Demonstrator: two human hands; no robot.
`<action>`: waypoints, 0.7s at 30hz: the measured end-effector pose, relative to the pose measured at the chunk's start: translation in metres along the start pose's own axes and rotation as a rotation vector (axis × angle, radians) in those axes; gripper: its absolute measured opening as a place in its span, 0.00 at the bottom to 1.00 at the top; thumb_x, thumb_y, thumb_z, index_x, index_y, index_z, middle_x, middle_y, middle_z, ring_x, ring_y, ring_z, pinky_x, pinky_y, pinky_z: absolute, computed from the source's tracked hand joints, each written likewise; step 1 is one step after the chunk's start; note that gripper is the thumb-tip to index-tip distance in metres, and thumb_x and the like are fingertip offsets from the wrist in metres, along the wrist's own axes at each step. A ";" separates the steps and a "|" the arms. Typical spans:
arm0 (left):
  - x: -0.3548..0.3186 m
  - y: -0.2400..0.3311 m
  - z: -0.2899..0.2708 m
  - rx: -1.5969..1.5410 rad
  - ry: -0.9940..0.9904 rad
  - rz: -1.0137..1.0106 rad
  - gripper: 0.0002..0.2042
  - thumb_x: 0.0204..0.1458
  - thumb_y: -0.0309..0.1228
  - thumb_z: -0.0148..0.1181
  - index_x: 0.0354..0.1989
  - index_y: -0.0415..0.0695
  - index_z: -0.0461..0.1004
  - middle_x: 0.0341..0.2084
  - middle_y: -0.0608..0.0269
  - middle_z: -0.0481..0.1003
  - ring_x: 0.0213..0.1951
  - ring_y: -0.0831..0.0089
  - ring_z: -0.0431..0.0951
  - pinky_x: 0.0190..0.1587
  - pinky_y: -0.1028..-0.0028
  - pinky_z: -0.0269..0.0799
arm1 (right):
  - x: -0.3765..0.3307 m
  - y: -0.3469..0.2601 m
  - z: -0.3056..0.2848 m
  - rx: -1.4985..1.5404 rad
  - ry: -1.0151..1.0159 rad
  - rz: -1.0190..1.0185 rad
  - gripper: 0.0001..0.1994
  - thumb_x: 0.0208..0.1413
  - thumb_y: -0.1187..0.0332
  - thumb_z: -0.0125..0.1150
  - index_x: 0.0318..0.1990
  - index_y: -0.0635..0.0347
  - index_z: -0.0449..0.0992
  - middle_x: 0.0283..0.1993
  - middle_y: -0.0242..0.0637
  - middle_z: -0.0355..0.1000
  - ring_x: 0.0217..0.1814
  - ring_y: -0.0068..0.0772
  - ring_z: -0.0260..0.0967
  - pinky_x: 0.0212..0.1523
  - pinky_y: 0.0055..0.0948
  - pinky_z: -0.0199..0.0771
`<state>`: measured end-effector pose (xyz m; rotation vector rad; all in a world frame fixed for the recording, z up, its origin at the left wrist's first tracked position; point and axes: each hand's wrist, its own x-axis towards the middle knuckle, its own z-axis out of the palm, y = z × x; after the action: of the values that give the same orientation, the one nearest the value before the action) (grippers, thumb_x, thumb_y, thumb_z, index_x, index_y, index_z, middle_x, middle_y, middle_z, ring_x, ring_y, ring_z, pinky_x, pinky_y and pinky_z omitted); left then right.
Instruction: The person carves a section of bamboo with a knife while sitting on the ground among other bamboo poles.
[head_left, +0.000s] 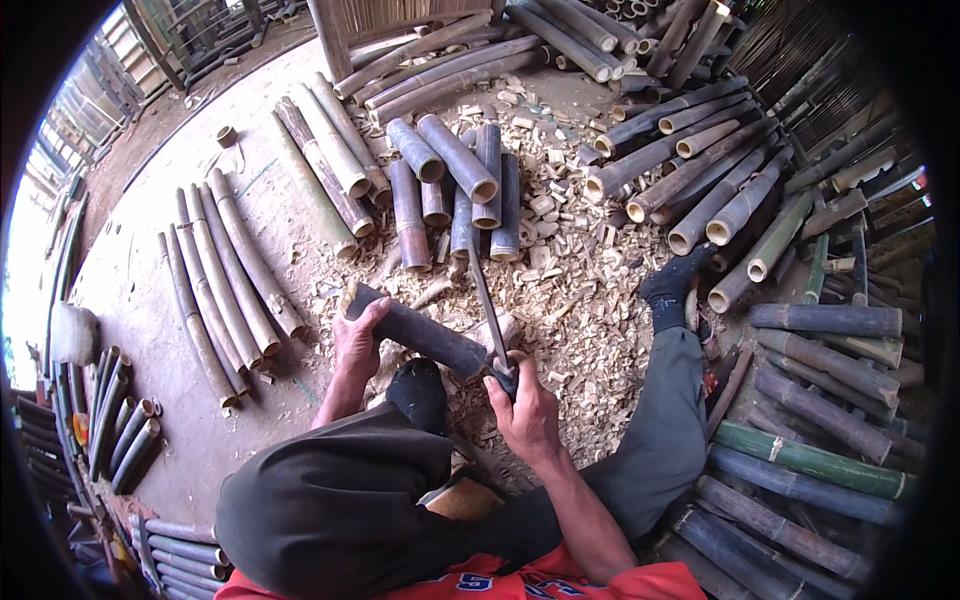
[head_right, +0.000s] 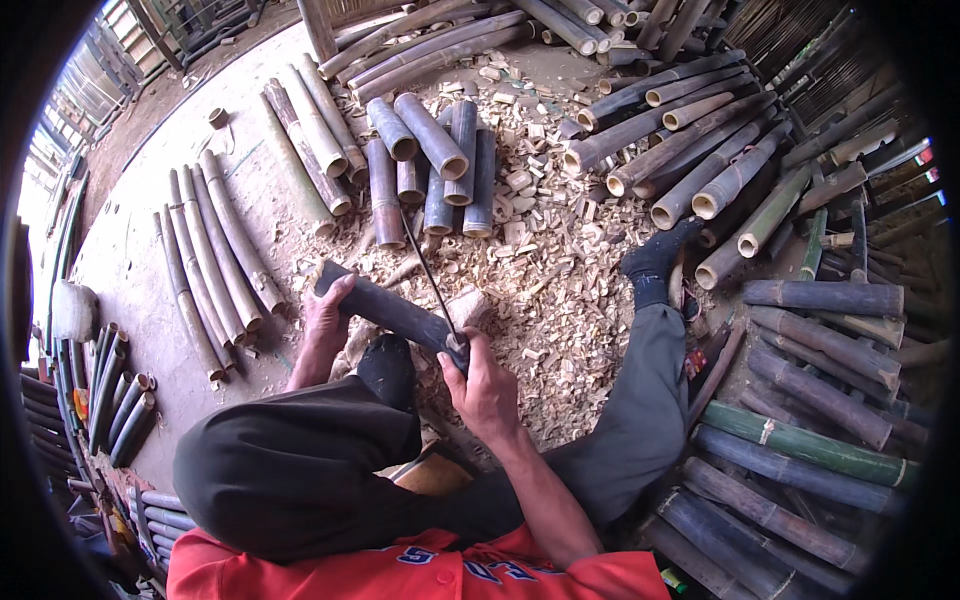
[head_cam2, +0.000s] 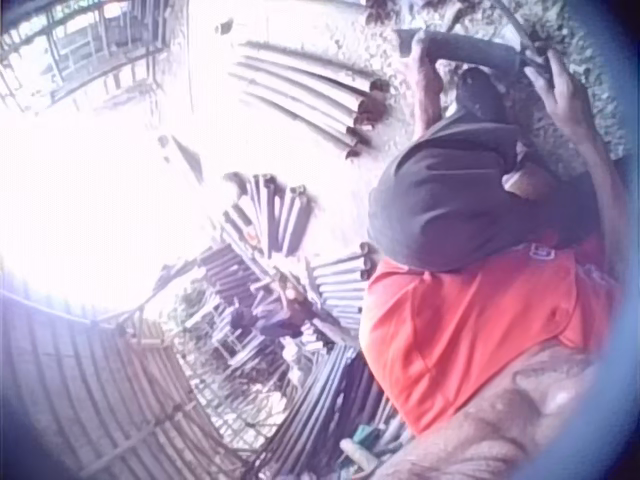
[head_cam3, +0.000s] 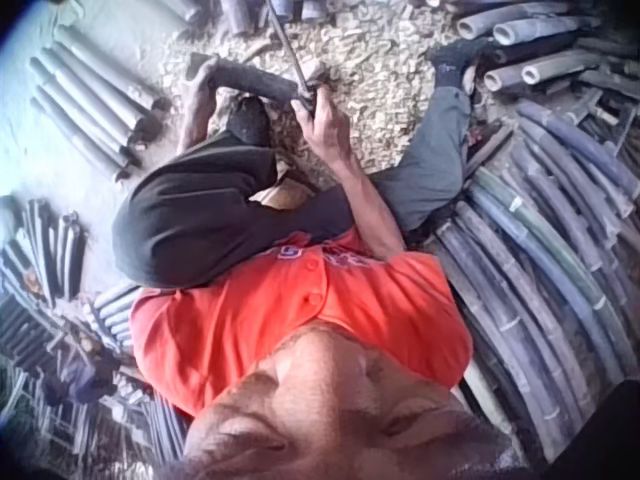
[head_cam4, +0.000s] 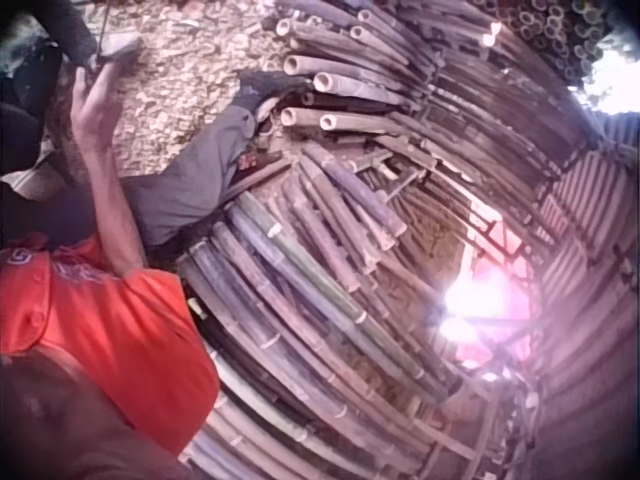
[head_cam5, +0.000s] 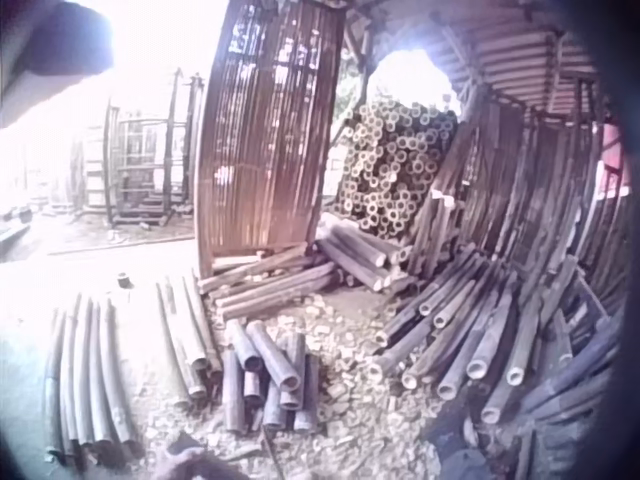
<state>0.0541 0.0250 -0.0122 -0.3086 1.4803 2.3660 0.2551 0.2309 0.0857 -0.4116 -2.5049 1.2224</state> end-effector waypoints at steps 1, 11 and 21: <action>0.002 0.000 0.004 0.011 -0.012 0.006 0.18 0.49 0.26 0.78 0.48 0.38 0.78 0.37 0.60 0.82 0.37 0.69 0.84 0.45 0.66 0.82 | -0.005 0.010 0.006 -0.059 -0.032 0.056 0.17 0.69 0.56 0.62 0.49 0.59 0.66 0.34 0.53 0.81 0.33 0.61 0.82 0.30 0.52 0.80; -0.004 0.008 0.015 0.019 -0.108 0.052 0.17 0.50 0.23 0.75 0.47 0.35 0.78 0.38 0.56 0.83 0.38 0.65 0.84 0.48 0.66 0.82 | -0.003 0.015 -0.006 -0.116 -0.181 0.200 0.19 0.71 0.56 0.59 0.53 0.62 0.65 0.34 0.58 0.80 0.36 0.63 0.82 0.35 0.54 0.81; -0.003 0.013 0.015 -0.041 -0.243 0.046 0.24 0.46 0.27 0.77 0.52 0.34 0.75 0.43 0.51 0.81 0.46 0.60 0.84 0.55 0.58 0.81 | -0.004 0.034 0.001 -0.284 -0.303 0.328 0.19 0.71 0.53 0.56 0.50 0.61 0.63 0.31 0.60 0.79 0.37 0.67 0.81 0.37 0.62 0.78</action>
<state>0.0522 0.0322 0.0062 0.0051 1.3398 2.3736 0.2626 0.2490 0.0576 -0.7866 -2.9763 1.1086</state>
